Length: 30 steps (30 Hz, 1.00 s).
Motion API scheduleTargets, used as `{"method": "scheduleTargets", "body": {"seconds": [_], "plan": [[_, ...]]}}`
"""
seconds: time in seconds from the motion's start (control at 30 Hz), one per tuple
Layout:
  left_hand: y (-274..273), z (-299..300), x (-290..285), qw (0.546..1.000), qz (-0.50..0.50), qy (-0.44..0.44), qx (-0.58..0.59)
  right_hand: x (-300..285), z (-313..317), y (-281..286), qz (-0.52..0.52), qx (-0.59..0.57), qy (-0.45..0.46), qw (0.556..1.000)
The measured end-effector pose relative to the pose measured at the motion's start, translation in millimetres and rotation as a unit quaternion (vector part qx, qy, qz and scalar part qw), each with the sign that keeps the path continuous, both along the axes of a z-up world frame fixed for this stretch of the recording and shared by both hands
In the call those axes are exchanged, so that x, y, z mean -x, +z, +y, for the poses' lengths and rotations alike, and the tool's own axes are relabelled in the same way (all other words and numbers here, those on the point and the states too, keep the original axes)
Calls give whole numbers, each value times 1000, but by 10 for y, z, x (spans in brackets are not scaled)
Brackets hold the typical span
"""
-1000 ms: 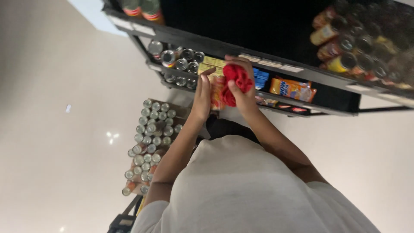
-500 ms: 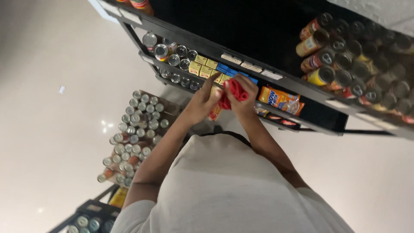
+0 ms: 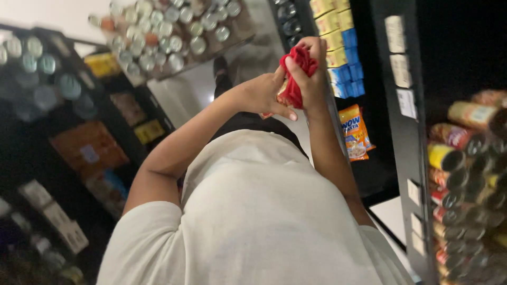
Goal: Cleaning canned goods with a cloth and organizing them on grocery store shelves.
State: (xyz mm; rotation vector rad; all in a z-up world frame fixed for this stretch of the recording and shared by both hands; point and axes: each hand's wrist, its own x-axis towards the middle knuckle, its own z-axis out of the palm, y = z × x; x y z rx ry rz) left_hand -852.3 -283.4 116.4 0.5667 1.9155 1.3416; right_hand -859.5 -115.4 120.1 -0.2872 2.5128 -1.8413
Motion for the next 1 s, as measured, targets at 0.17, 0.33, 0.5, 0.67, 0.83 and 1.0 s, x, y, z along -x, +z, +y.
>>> {"method": "scheduleTargets", "body": {"seconds": [0.17, 0.33, 0.5, 0.67, 0.83, 1.0], "plan": [[-260, -318, -543, 988, -28, 146, 47, -75, -264, -620, 28, -109, 36, 993], [-1199, -563, -799, 955, 85, 253, 133, -108, -305, -1333, -211, 31, 140, 967], [-1813, -806, -646, 933, 169, 246, 200, -61, -713, -1334, -224, -230, 264, 909], [-2371, -968, -272, 914, 242, 235, 227, 241, -934, -1648, -274, -210, 199, 917], [-3031, -1322, 139, 882, 250, 254, 309, 654, -1121, -2233, -148, -287, 110, 940], [-3944, -1564, 208, 874, 173, 203, 407, 1085, -1100, -3297, -94, -404, -15, 910]]}}
